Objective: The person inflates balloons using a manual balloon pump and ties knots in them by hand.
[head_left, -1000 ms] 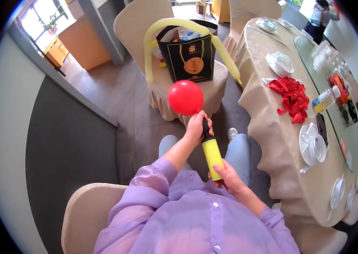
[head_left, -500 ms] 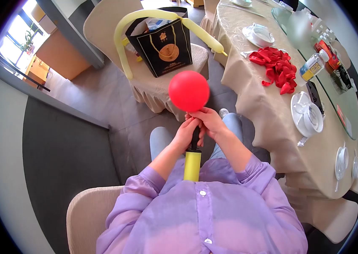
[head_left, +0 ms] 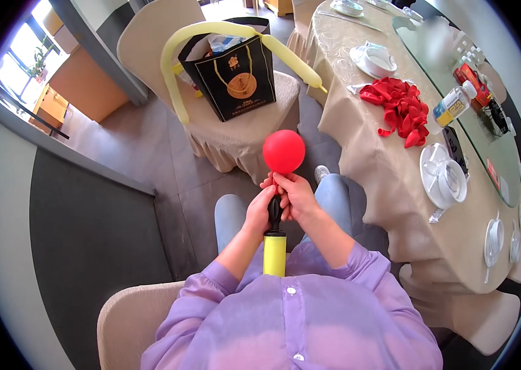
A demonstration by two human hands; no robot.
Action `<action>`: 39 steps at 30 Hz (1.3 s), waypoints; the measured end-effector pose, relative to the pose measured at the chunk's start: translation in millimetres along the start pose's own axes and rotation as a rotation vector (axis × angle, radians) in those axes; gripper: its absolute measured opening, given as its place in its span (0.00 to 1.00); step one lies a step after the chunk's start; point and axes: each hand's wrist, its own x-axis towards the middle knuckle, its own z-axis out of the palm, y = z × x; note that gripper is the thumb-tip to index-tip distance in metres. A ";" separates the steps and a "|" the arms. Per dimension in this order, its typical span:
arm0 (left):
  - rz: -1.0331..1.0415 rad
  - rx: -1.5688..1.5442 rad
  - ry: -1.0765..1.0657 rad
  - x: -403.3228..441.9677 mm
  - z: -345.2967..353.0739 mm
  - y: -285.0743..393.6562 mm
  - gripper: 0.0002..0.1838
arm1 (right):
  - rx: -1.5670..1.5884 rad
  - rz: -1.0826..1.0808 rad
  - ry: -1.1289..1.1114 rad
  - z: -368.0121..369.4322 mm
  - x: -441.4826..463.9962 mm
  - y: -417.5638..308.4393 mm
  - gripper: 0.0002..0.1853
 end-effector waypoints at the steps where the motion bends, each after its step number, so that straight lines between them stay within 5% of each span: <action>1: -0.001 0.000 -0.004 -0.1 -0.7 -0.8 0.13 | 0.042 0.027 -0.025 -2.2 0.1 -0.4 0.12; 10: -0.294 -0.050 0.050 -20.9 1.5 -12.4 0.13 | 0.047 0.043 -0.052 -22.5 -6.3 11.0 0.09; 15: -0.158 0.107 0.061 -13.0 -7.6 0.2 0.12 | 0.042 0.045 -0.187 -33.1 -11.5 22.8 0.11; 18: 0.002 0.052 0.168 7.3 -25.7 12.8 0.12 | -0.002 0.030 0.103 -19.3 -22.4 12.2 0.20; 22: 0.199 0.035 0.372 19.3 -32.9 36.2 0.10 | -0.436 -0.063 -0.251 -3.5 -61.6 38.5 0.26; 24: 0.237 0.034 0.427 20.8 -34.3 42.3 0.09 | -0.343 0.337 -0.290 7.3 -87.7 32.1 0.24; 30: 0.351 0.006 0.532 19.3 -66.7 63.0 0.10 | -0.414 0.335 -0.258 6.8 -96.0 18.1 0.22; 36: 0.346 -0.195 0.540 19.9 -70.0 58.7 0.10 | -0.761 -0.079 -0.330 -18.9 -119.3 16.9 0.20; 38: 0.281 -0.261 0.523 21.7 -60.3 38.4 0.10 | -0.373 0.365 -0.237 -0.6 -105.8 6.7 0.19; 39: 0.265 -0.265 0.518 19.2 -51.1 36.3 0.10 | -0.386 0.354 -0.214 8.7 -96.4 8.3 0.17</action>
